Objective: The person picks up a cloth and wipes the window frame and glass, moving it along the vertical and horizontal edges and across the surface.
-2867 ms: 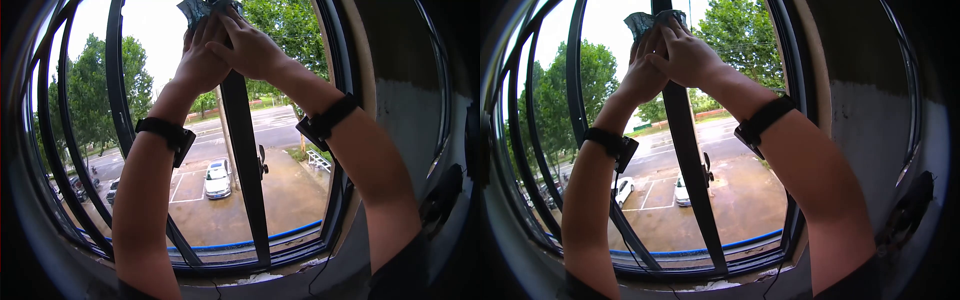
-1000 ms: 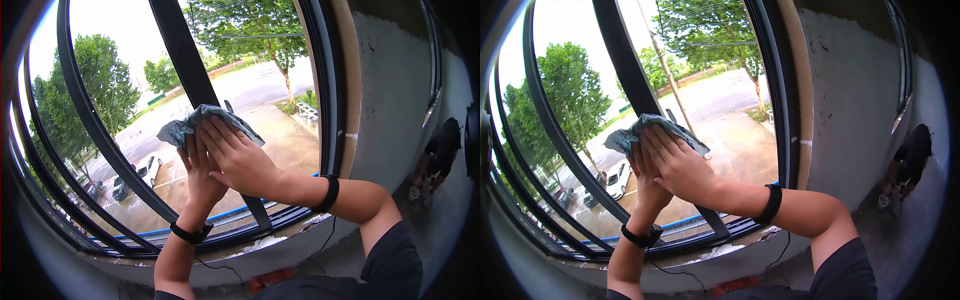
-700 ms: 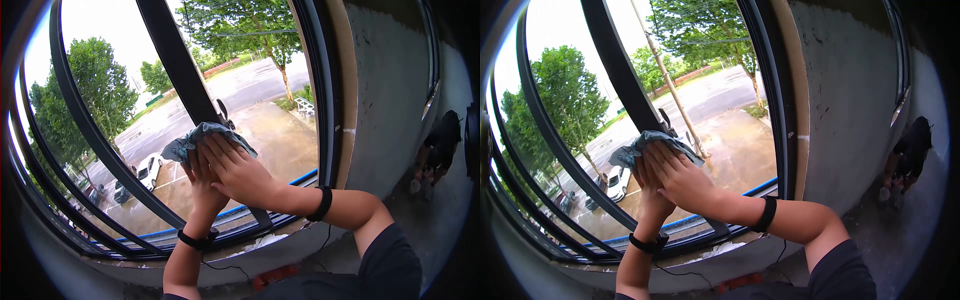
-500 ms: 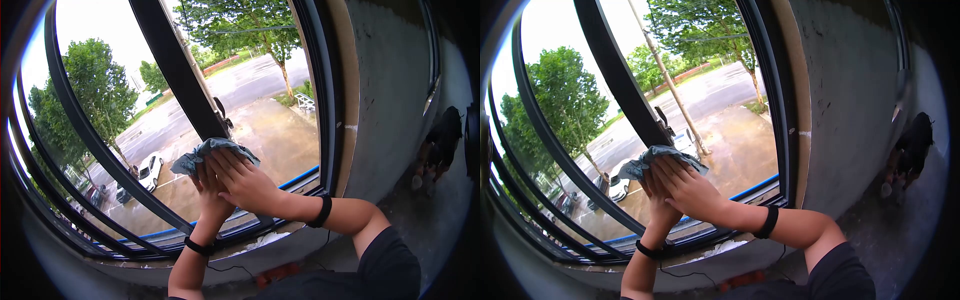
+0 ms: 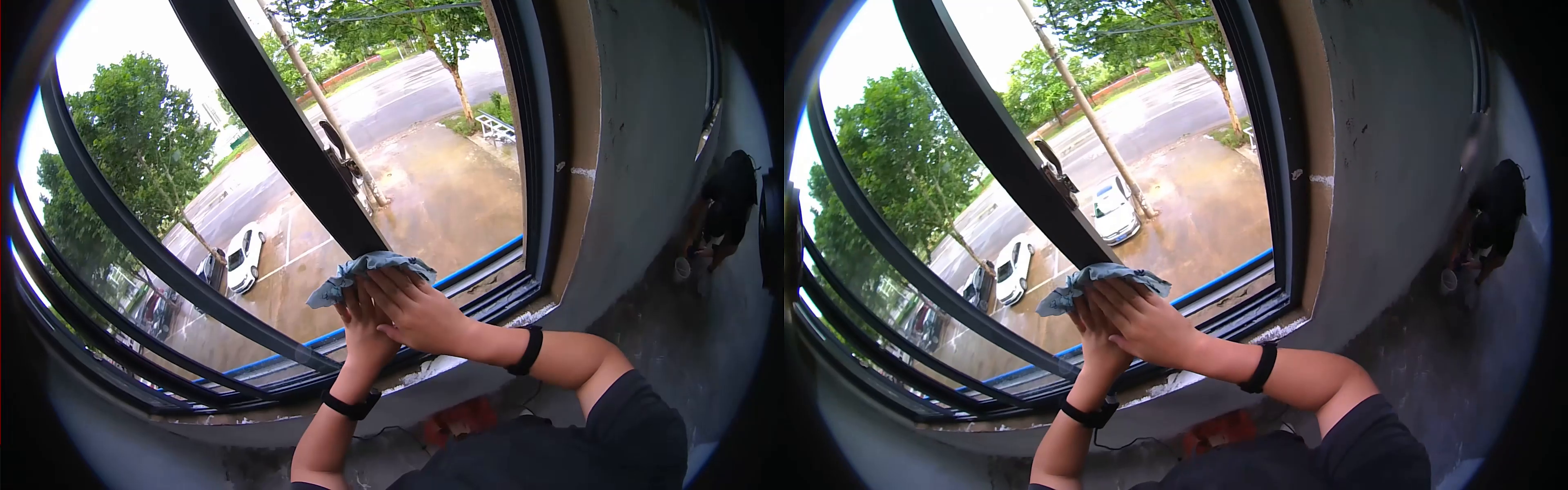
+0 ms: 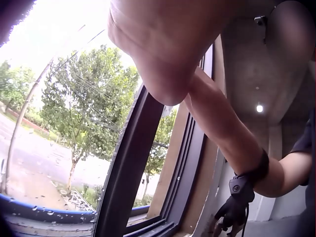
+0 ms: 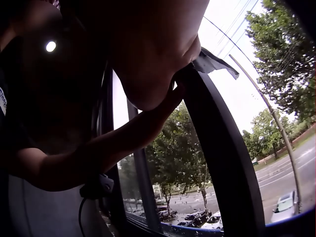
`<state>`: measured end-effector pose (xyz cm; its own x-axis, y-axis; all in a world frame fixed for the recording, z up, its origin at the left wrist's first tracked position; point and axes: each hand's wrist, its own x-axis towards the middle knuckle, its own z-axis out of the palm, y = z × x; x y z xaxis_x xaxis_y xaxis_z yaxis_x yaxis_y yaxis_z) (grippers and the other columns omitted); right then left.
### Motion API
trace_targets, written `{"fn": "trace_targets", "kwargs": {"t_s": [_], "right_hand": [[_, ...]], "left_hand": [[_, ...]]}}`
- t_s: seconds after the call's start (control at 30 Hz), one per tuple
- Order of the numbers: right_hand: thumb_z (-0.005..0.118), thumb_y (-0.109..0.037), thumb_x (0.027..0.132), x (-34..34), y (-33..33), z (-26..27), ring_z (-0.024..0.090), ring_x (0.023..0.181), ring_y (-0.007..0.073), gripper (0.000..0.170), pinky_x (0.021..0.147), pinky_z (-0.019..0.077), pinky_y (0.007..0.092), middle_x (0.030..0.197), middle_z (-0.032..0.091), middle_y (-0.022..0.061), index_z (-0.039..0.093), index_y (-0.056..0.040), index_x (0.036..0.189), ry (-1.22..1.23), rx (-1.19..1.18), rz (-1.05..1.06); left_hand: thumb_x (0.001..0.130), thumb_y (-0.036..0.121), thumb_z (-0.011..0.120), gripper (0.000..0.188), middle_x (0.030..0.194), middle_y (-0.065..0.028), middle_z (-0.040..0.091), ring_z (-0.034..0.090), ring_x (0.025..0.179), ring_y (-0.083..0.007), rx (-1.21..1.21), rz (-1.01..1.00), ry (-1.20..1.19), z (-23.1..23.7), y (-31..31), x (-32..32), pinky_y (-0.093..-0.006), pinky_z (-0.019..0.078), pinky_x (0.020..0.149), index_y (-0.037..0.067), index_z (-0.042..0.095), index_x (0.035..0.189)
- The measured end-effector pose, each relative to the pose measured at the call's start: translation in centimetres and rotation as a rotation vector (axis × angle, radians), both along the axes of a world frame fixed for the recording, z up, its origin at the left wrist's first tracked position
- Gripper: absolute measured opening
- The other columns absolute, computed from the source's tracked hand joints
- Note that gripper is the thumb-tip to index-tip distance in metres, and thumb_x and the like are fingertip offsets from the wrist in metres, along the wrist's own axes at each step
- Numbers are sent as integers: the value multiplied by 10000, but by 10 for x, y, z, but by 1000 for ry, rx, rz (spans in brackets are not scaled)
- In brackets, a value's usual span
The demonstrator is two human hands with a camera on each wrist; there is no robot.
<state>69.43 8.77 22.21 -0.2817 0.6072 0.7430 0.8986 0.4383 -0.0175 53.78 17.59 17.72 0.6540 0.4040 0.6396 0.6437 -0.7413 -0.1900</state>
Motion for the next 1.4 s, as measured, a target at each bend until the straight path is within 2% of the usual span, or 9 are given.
{"fn": "trace_targets", "kwargs": {"t_s": [0.2, 0.4, 0.57, 0.67, 0.7, 0.83, 0.93, 1.03, 1.4], "right_hand": [[628, -408, 967, 2, -7, -39, 349, 1518, 356, 744, 1252, 240, 488, 1607, 415, 202, 430, 10, 1550, 13, -71, -40], [637, -405, 968, 5, -5, -74, 367, 1510, 331, 719, 1233, 268, 480, 1601, 443, 144, 446, -41, 1558, 75, -77, 31], [658, -429, 948, 8, -6, -97, 519, 1374, 204, 659, 1147, 382, 416, 1477, 585, 67, 538, -91, 1502, 93, -44, 12], [655, -441, 947, 9, -9, -118, 526, 1358, 204, 657, 1133, 392, 415, 1467, 591, 61, 538, -114, 1506, 115, -81, 10], [608, -435, 977, 9, -10, -127, 394, 1502, 205, 681, 1241, 274, 432, 1593, 473, 68, 471, -106, 1557, 120, -148, 40], [621, -484, 960, 8, -16, -160, 356, 1529, 206, 746, 1268, 218, 446, 1616, 446, 69, 441, -97, 1572, 179, -188, 51], [638, -507, 947, 6, -20, -178, 418, 1489, 219, 729, 1264, 238, 471, 1562, 507, 72, 490, -112, 1542, 187, -181, 28], [650, -502, 937, -1, -24, -186, 414, 1491, 216, 746, 1256, 255, 470, 1558, 510, 69, 484, -95, 1540, 254, -184, 24], [680, -497, 909, -15, -37, -239, 394, 1495, 254, 807, 1240, 262, 498, 1562, 496, 98, 453, -68, 1554, 382, -234, -36]], "left_hand": [[948, 421, 605, 822, 1600, -330, 316, 267, 1482, -537, -65, 29, 63, -47, 0, -7, -689, 93, 1198, 27, 320, 1611], [940, 458, 619, 866, 1599, -369, 277, 241, 1482, -565, -105, -7, 38, -85, -8, -11, -691, 66, 1199, 20, 301, 1616], [937, 439, 616, 858, 1584, -381, 265, 239, 1462, -579, -163, 87, 223, -107, -14, -12, -698, 102, 1188, 3, 298, 1604], [939, 429, 605, 870, 1583, -374, 241, 232, 1443, -586, -86, 55, 263, -120, -17, -20, -704, 127, 1181, -12, 264, 1607], [942, 432, 598, 874, 1587, -377, 229, 218, 1448, -591, -116, 50, 260, -126, -17, -23, -706, 121, 1182, -20, 256, 1607], [953, 463, 551, 885, 1599, -398, 185, 186, 1459, -606, -232, 31, 319, -147, -27, -30, -714, 97, 1188, -44, 234, 1606], [959, 474, 514, 882, 1610, -402, 165, 183, 1460, -615, -319, 51, 395, -155, -32, -32, -712, 81, 1191, -46, 222, 1608], [998, 434, 482, 896, 1677, -365, 14, -17, 1529, -601, -356, 98, 443, -155, -37, -38, -664, -35, 1234, -55, 82, 1632], [988, 407, 505, 859, 1672, -351, 110, 47, 1553, -550, -476, 58, 530, -172, -43, -42, -645, 7, 1243, -55, 161, 1625]]}}
